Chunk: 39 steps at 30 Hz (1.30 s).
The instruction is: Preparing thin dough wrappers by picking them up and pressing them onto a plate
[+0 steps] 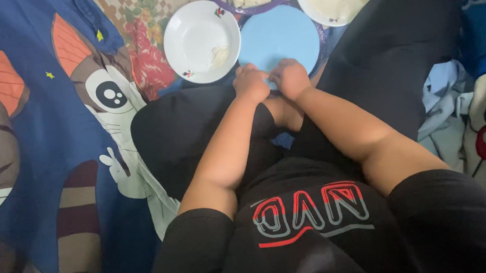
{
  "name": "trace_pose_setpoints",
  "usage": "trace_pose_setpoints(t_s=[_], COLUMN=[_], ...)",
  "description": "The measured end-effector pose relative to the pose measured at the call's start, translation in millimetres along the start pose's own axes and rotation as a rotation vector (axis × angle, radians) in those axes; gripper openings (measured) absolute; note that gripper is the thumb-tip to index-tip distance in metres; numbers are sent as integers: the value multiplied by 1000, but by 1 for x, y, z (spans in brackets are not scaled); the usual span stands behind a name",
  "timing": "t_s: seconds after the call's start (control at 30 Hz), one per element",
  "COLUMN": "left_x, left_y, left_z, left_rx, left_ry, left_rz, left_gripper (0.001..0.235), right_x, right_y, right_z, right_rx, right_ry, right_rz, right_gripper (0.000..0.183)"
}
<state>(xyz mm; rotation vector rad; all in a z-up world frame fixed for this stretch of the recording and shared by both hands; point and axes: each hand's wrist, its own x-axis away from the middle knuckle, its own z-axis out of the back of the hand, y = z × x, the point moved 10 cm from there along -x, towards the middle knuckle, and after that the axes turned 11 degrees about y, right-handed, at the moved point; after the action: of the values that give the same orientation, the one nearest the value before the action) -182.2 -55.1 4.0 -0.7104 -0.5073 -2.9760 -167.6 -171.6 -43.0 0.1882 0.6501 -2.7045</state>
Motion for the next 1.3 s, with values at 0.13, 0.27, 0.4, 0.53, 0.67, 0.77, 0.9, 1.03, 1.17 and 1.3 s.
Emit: trace_pose_setpoints(t_s=[0.13,0.27,0.4,0.53,0.67,0.77,0.9,1.03,1.17,1.3], left_x=[-9,-3,-12,-20,4,-8,-42,-57,-55,-100], left_y=[-7,-5,-19,-57,-40,-52,-91,-128,-146,-168], left_z=[-2,5,-9,-39,50,38,8,-15,-25,-58], left_rx=[42,52,289,575,1026,1395,1925,1964,2025,2080], left_ry=[22,3,76,148,223,143,302,402,548,592], left_rz=[15,46,93,183,212,331,710,827,983,836], left_gripper=[36,39,42,41,50,59,55,63,50,20], right_x=[-1,-5,-1,-11,-53,-89,-134,-155,-161,-167], right_y=[1,-17,-27,-38,5,8,-84,-95,-106,-80], right_z=[1,2,-14,0,-9,-32,22,-11,1,-23], right_rx=[10,250,424,426,-169,-433,-432,-354,-373,-353], right_ry=[51,119,49,8,-4,15,-107,-118,-62,53], right_rz=[13,195,280,264,-147,-269,-125,-107,-162,-67], right_gripper=[19,19,15,18,20,20,28,23,17,35])
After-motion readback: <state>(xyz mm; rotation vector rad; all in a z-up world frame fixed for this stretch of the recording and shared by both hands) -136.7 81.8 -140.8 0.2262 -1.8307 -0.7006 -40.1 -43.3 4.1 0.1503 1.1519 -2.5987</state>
